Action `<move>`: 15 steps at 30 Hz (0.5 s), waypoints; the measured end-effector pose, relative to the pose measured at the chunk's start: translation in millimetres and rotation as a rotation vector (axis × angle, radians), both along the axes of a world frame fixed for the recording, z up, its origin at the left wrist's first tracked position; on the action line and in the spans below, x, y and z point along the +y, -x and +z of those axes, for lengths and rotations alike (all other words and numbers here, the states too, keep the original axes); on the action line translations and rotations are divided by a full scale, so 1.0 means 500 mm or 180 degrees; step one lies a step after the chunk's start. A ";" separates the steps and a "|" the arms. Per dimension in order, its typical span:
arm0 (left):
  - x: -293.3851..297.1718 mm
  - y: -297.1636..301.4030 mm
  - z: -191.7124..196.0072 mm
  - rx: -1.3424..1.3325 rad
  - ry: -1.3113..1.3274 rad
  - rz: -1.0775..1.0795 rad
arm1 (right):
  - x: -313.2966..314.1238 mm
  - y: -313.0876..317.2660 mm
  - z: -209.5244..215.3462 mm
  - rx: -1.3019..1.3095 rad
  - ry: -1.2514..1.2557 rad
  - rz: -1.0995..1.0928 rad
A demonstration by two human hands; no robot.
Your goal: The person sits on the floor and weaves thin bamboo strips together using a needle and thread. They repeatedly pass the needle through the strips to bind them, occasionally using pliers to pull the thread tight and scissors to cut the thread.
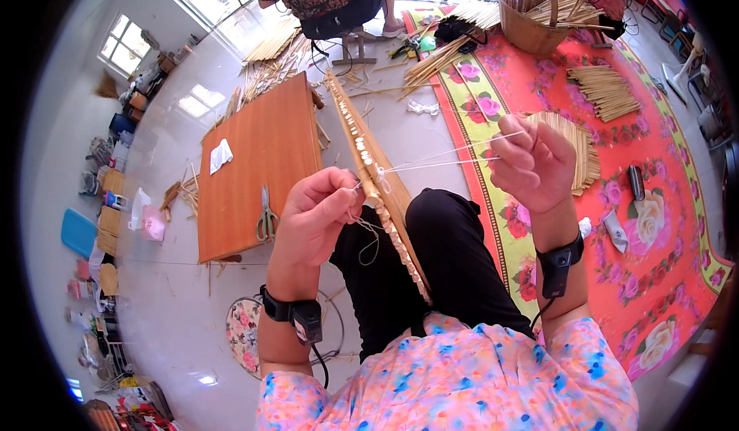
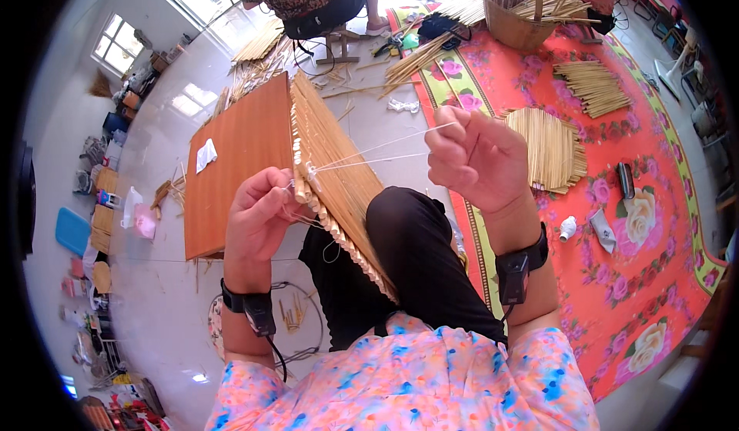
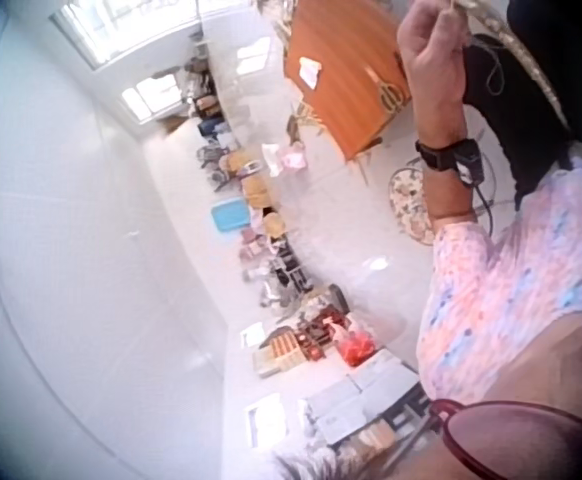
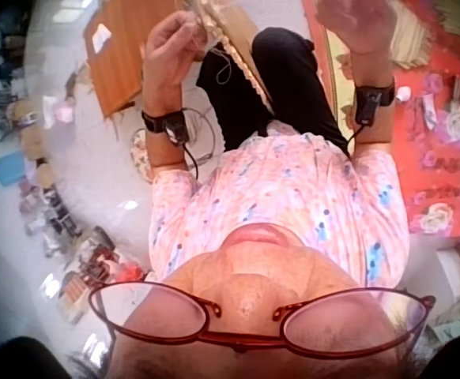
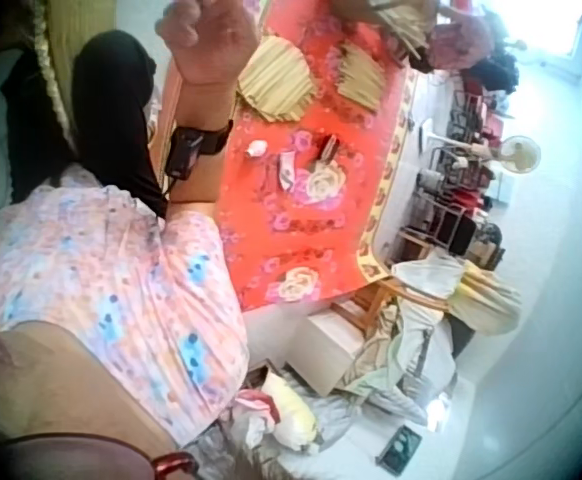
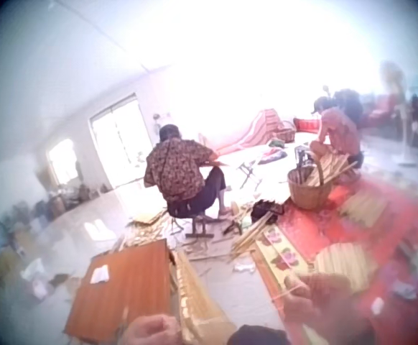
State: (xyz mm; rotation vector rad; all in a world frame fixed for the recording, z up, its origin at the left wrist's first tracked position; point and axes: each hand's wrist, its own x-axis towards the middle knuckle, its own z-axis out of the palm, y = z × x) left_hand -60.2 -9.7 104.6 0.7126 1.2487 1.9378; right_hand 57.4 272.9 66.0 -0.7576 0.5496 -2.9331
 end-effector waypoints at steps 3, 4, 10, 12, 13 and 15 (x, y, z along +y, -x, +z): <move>-0.016 0.003 -0.008 -0.0087 -0.0336 -0.0058 | -0.015 0.011 0.005 0.0063 -0.0774 -0.0273; -0.023 0.002 -0.008 -0.0117 -0.0452 -0.0079 | -0.028 0.008 0.023 -0.0422 -0.1070 -0.0505; -0.067 -0.007 0.017 0.0470 -0.0744 -0.0199 | -0.094 0.039 0.049 -0.0490 -0.2706 -0.2263; -0.088 -0.010 0.012 0.0453 -0.0897 -0.0179 | -0.103 0.051 0.052 -0.0320 -0.4165 -0.4023; -0.099 -0.012 0.009 0.0446 -0.0977 -0.0174 | -0.103 0.060 0.048 -0.0407 -0.4096 -0.4620; -0.123 -0.018 0.007 0.0515 -0.0996 -0.0105 | -0.098 0.081 0.037 -0.0589 -0.3882 -0.5822</move>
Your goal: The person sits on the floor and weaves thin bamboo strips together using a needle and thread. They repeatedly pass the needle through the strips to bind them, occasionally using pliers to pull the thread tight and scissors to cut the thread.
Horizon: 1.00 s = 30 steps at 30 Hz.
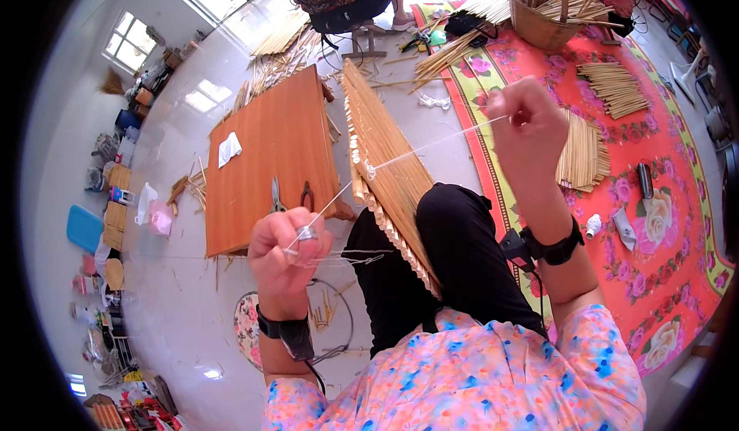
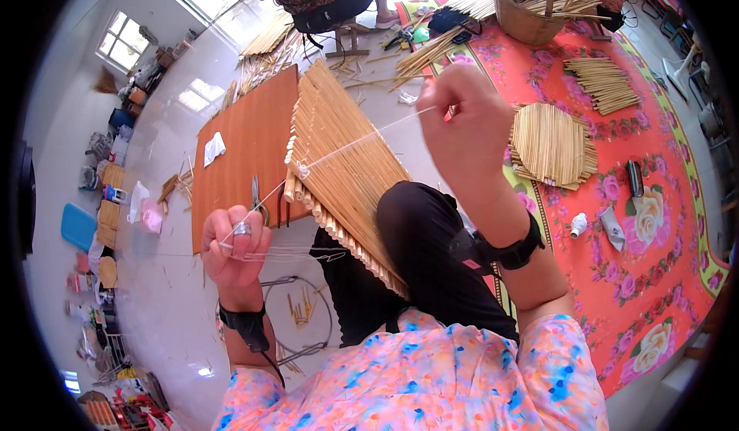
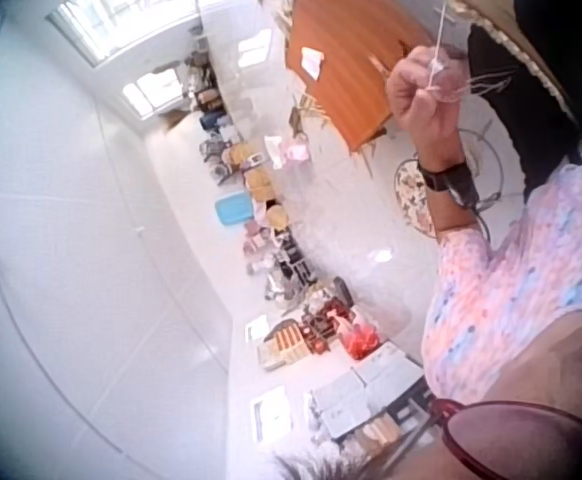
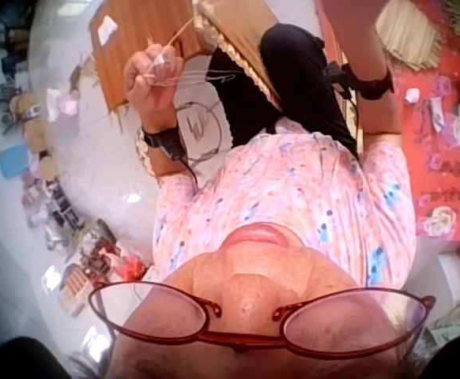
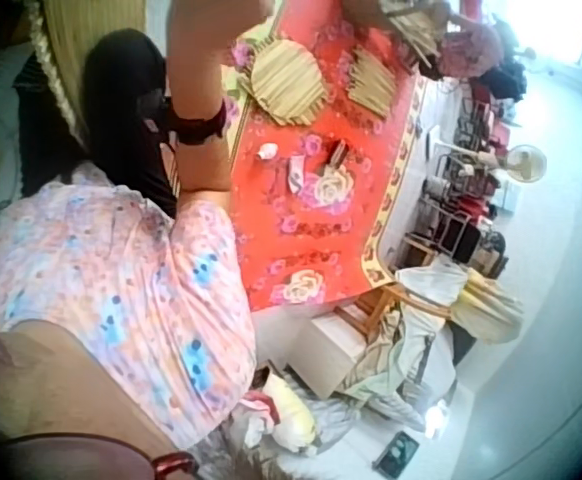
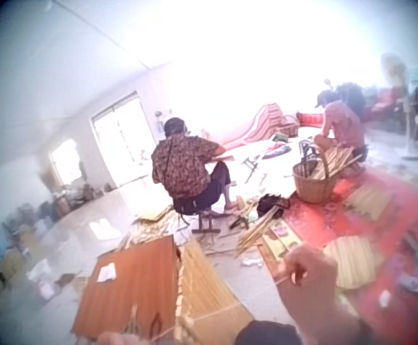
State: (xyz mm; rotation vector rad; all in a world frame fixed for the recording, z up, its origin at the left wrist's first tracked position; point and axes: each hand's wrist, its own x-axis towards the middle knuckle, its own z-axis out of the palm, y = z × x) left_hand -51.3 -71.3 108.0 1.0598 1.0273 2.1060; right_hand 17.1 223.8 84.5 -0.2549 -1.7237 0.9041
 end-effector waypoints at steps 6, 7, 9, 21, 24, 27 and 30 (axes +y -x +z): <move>-0.051 0.002 -0.014 0.0088 0.0091 0.0090 | 0.094 0.001 0.024 -0.0025 0.2294 0.2014; -0.055 0.003 -0.017 0.0125 0.0123 0.0093 | 0.109 -0.002 0.021 -0.0057 0.2480 0.2397; -0.063 0.004 -0.023 0.0085 0.0145 0.0157 | 0.100 -0.012 0.034 -0.0116 0.2895 0.2988; -0.074 -0.022 0.017 0.0462 0.0496 0.0885 | 0.043 -0.014 0.054 -0.0680 0.2641 0.3798; -0.174 -0.023 0.007 0.0440 0.0600 0.1137 | 0.021 -0.015 0.059 -0.0976 0.2437 0.3799; -0.321 -0.037 -0.021 0.0082 0.0409 0.1418 | -0.032 -0.029 0.078 -0.1168 0.1795 0.3153; -0.500 -0.060 -0.037 -0.0417 -0.0237 0.2105 | -0.056 -0.029 0.049 -0.0778 0.1559 0.2793</move>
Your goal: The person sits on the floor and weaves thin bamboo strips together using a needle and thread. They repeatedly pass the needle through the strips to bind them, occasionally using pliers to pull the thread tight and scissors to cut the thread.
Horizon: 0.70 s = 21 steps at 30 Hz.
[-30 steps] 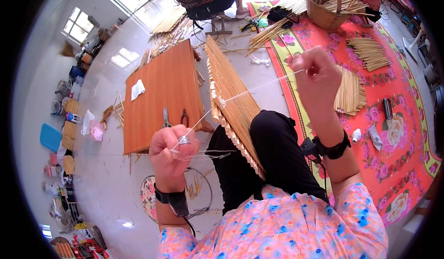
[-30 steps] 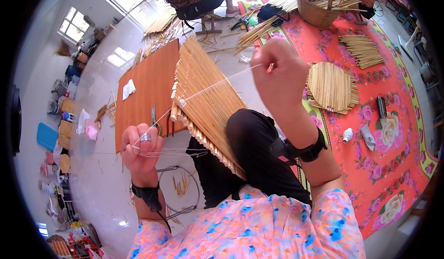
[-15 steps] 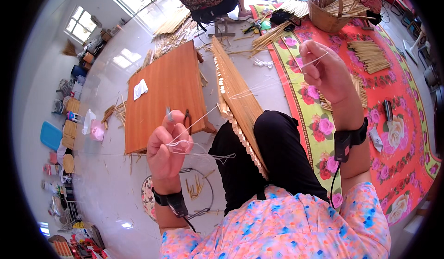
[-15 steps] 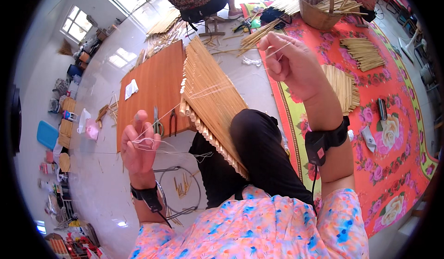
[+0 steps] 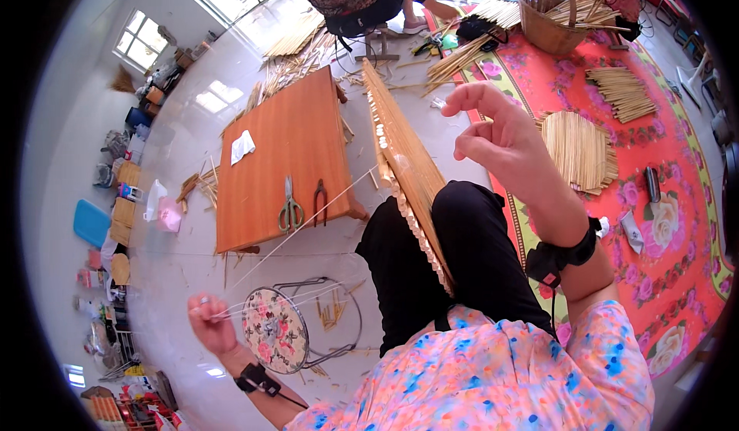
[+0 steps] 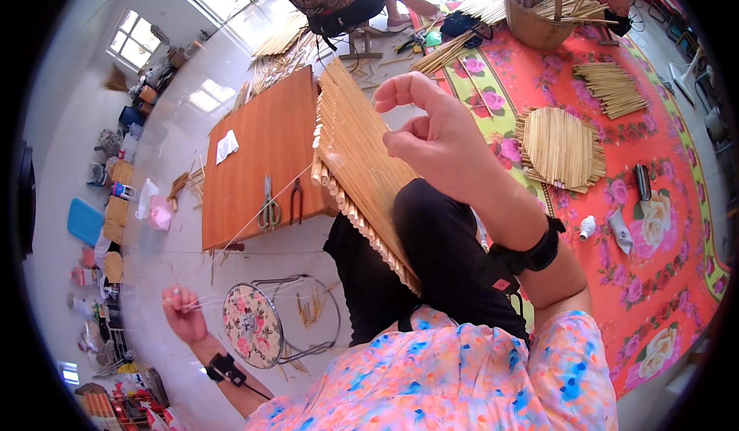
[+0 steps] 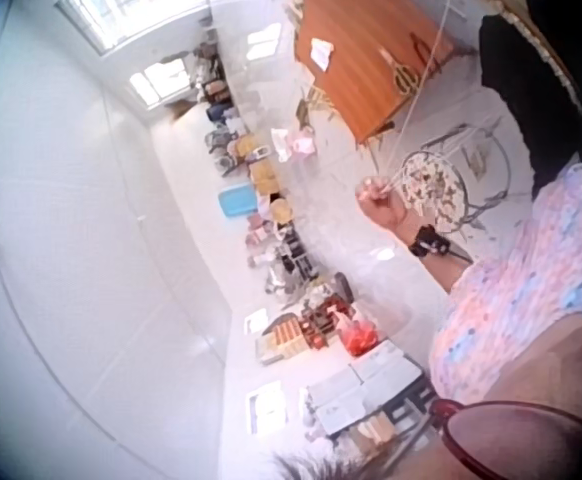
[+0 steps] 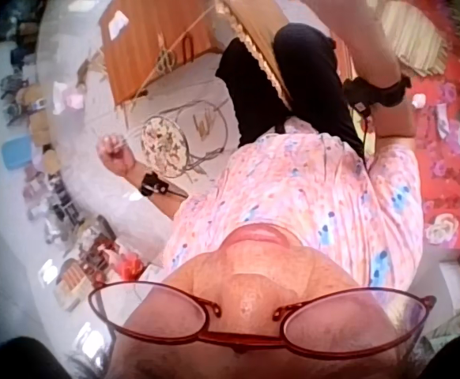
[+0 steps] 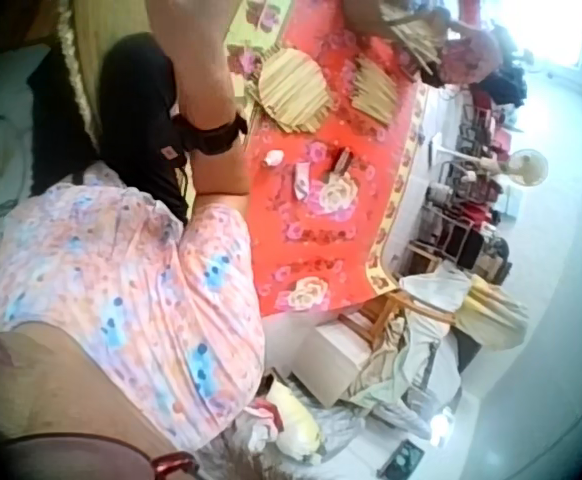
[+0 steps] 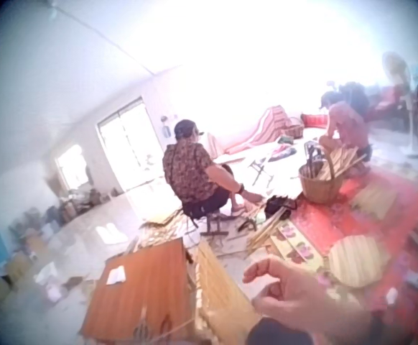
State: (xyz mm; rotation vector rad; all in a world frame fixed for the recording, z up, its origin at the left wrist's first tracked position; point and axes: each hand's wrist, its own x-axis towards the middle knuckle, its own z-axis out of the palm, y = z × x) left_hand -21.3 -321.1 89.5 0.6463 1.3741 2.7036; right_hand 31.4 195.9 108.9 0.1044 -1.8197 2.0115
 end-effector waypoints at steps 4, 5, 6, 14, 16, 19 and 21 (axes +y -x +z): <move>-0.206 -0.054 -0.018 -0.0151 -0.0864 0.1575 | -0.030 -0.012 -0.028 -0.0195 0.0021 -0.0211; -0.216 -0.052 -0.024 -0.0152 -0.0815 0.1542 | -0.037 -0.015 -0.032 -0.0305 -0.0064 -0.0175; -0.211 -0.051 -0.027 -0.0161 -0.0772 0.1508 | -0.046 -0.020 -0.035 -0.0420 -0.0157 -0.0139; 0.242 0.032 0.011 -0.0277 0.1315 0.0806 | -0.138 -0.024 -0.065 -0.0020 -0.1568 -0.0869; 0.372 0.041 0.016 -0.0029 0.1687 0.0516 | -0.143 -0.020 -0.076 0.0002 -0.1586 -0.0882; 0.490 0.045 0.023 0.0085 0.1807 -0.0214 | -0.149 -0.015 -0.080 -0.0001 -0.1555 -0.0934; 0.540 0.043 0.032 -0.0038 0.1961 -0.0366 | -0.151 -0.014 -0.078 -0.0046 -0.1546 -0.0898</move>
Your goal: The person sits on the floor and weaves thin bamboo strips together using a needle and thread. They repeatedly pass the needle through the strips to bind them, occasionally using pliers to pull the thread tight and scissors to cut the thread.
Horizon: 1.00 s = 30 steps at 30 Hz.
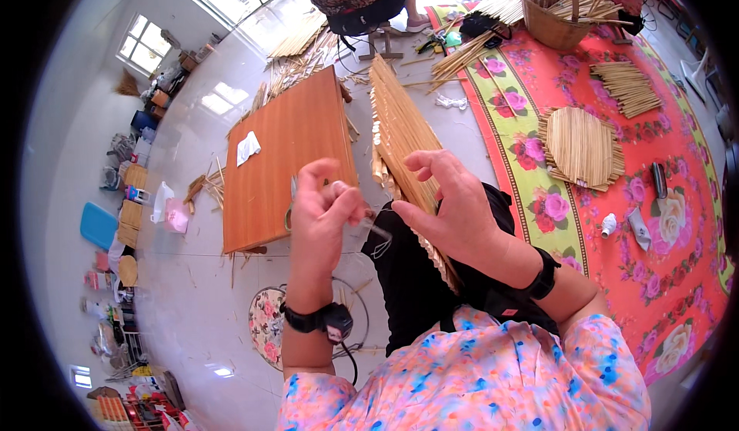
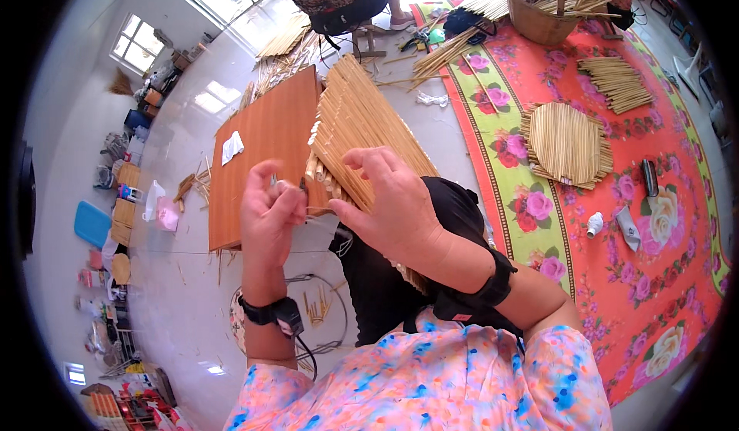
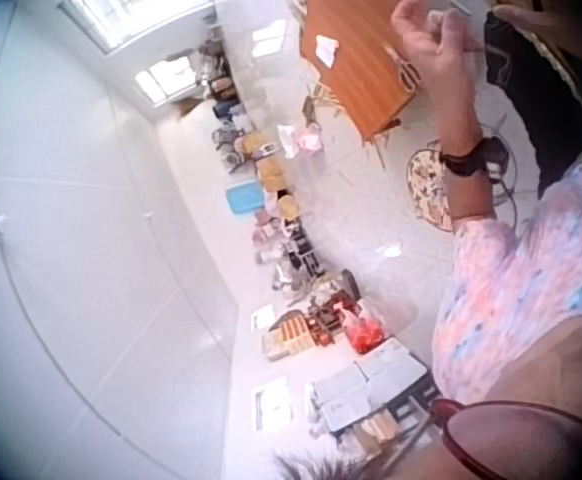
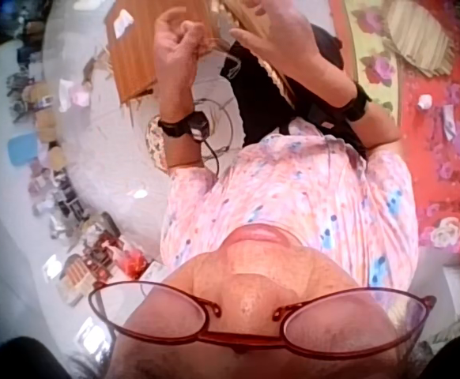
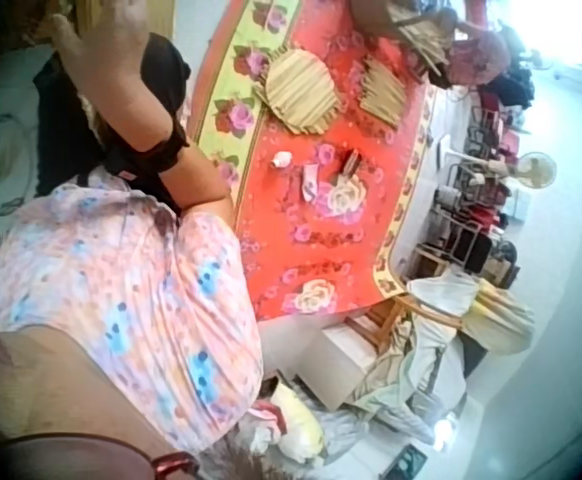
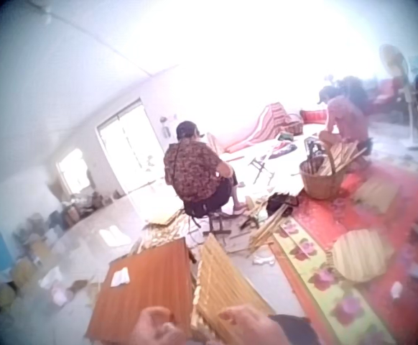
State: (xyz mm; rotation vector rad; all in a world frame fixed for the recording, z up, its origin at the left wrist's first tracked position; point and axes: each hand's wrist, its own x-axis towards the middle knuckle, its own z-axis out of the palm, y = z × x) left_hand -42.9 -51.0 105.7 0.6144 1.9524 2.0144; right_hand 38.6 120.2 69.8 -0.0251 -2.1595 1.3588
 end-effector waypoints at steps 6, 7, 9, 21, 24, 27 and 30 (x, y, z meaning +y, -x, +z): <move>0.047 0.023 -0.008 0.0043 0.0371 -0.0282 | -0.001 0.008 -0.010 0.0093 0.0052 -0.0011; 0.043 0.026 -0.009 0.0139 0.0476 -0.0245 | -0.002 0.010 -0.011 0.0131 0.0054 -0.0008; 0.032 0.032 -0.006 0.0184 0.0608 -0.0298 | -0.006 0.013 -0.009 0.0189 0.0103 -0.0043; -0.003 0.031 0.000 -0.0155 -0.0978 -0.1234 | -0.003 0.025 -0.021 0.0585 -0.0057 -0.0200; 0.024 0.024 -0.009 -0.0437 -0.1657 -0.1251 | -0.004 0.025 -0.017 0.0630 -0.0057 -0.0275; 0.047 0.022 -0.033 -0.0889 -0.2186 -0.1679 | -0.003 0.017 -0.016 0.0600 0.0118 -0.0314; 0.085 0.001 -0.053 -0.1168 -0.2579 -0.2051 | 0.006 -0.001 -0.014 0.0643 0.0306 -0.0441</move>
